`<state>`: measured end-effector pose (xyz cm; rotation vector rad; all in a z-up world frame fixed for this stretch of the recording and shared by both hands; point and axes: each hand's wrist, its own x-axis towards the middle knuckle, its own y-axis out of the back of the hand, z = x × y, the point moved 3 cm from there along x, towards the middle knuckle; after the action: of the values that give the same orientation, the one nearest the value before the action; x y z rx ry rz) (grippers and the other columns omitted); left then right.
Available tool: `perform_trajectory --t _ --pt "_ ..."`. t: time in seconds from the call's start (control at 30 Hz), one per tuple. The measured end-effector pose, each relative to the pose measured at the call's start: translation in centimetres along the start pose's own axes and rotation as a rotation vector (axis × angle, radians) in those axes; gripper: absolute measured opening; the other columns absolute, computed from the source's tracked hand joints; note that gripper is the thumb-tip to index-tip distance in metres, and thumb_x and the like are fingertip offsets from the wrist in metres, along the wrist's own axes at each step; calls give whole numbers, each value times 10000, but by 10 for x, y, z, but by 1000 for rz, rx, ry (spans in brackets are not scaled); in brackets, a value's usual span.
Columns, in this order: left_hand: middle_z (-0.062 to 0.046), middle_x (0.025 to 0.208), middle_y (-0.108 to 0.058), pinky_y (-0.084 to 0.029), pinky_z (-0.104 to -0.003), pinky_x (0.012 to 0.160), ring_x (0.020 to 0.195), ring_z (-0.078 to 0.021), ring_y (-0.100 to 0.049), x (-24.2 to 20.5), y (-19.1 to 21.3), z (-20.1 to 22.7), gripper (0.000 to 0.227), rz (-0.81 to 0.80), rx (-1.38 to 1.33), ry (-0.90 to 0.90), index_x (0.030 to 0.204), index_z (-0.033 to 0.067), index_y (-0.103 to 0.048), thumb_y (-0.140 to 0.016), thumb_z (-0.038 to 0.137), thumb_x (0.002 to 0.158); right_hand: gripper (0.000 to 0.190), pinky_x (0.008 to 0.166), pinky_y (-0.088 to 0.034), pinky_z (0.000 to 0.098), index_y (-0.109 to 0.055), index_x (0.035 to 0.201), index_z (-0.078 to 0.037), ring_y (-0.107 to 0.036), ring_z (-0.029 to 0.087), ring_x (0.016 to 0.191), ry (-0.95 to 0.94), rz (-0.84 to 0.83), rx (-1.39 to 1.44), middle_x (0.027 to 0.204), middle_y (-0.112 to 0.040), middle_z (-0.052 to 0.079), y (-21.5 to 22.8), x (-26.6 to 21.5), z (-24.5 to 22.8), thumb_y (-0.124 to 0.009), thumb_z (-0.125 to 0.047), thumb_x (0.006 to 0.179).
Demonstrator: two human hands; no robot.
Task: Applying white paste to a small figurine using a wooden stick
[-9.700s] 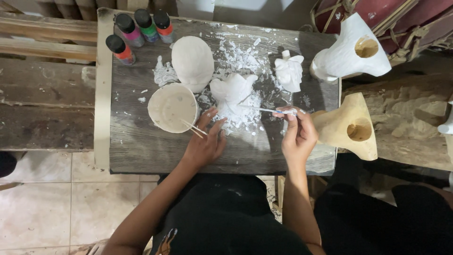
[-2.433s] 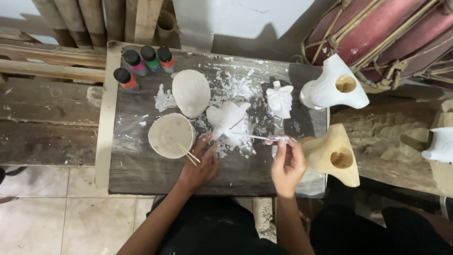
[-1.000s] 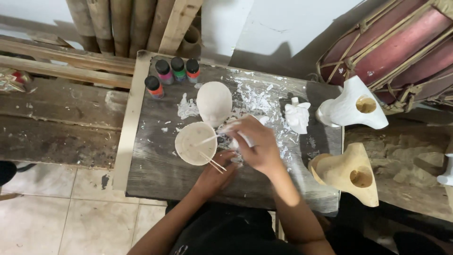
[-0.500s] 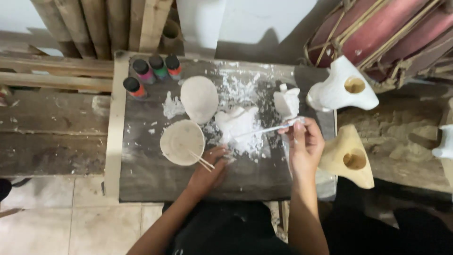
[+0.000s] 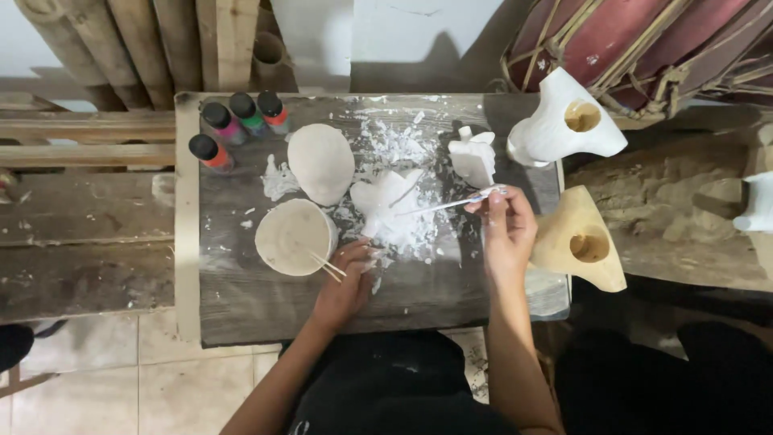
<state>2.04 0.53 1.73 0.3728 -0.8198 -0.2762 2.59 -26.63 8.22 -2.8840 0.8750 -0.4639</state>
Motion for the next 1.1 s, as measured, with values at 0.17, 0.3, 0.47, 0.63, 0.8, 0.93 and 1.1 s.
perform_trajectory --t 0.17,0.3,0.47,0.63,0.8,0.93,1.1 --pt "-161 1134 -666 -558 -539 949 1125 -444 -676 -7 1 4 77 -4 -7 9 935 -9 -587 -591 45 988 124 785 -637 341 -560 1012 -11 -719 220 755 -36 15 -29 868 -671 197 -4 -8 -7 -536 -101 1094" --pt "-161 1115 -662 -563 -548 912 1109 -463 -680 -1 1 3 72 6 -19 -24 935 -4 -576 -610 35 987 105 797 -648 355 -566 1028 -8 -716 217 748 -77 40 -15 876 -677 206 4 -9 3 -529 -83 1092" --pt "-170 1119 -669 -557 -566 907 1112 -477 -677 -3 -2 2 79 -13 -57 -55 925 -7 -579 -605 37 986 97 804 -658 355 -576 1034 -8 -719 204 763 -82 57 -1 880 -683 190 3 -12 3 -529 -73 1090" --pt "-168 1123 -672 -550 -574 937 1130 -476 -669 -19 -10 -4 109 -54 -106 -19 891 -5 -591 -645 39 975 84 809 -662 356 -571 1031 -16 -724 205 773 -80 45 18 883 -679 189 1 -17 1 -540 -70 1087" --pt "-209 1205 -653 -553 -545 973 1186 -466 -649 -21 -11 -1 111 -60 -30 -64 950 -43 -631 -680 55 932 74 799 -660 357 -567 1053 -12 -728 210 771 -36 30 -30 890 -683 197 4 -24 6 -536 -69 1088" --pt "-241 1150 -652 -559 -569 945 1132 -495 -663 -4 -2 14 108 -22 -25 -116 959 -73 -606 -672 6 924 73 797 -661 342 -566 1069 -8 -732 196 765 -22 54 -32 888 -689 176 -8 -29 1 -532 -70 1086" --pt "-223 1196 -627 -560 -497 994 1189 -444 -654 -8 6 18 104 -38 108 -101 949 -56 -609 -626 47 941 87 777 -652 380 -557 1049 2 -735 233 766 34 -16 -69 883 -689 213 -15 -34 10 -521 -67 1090"
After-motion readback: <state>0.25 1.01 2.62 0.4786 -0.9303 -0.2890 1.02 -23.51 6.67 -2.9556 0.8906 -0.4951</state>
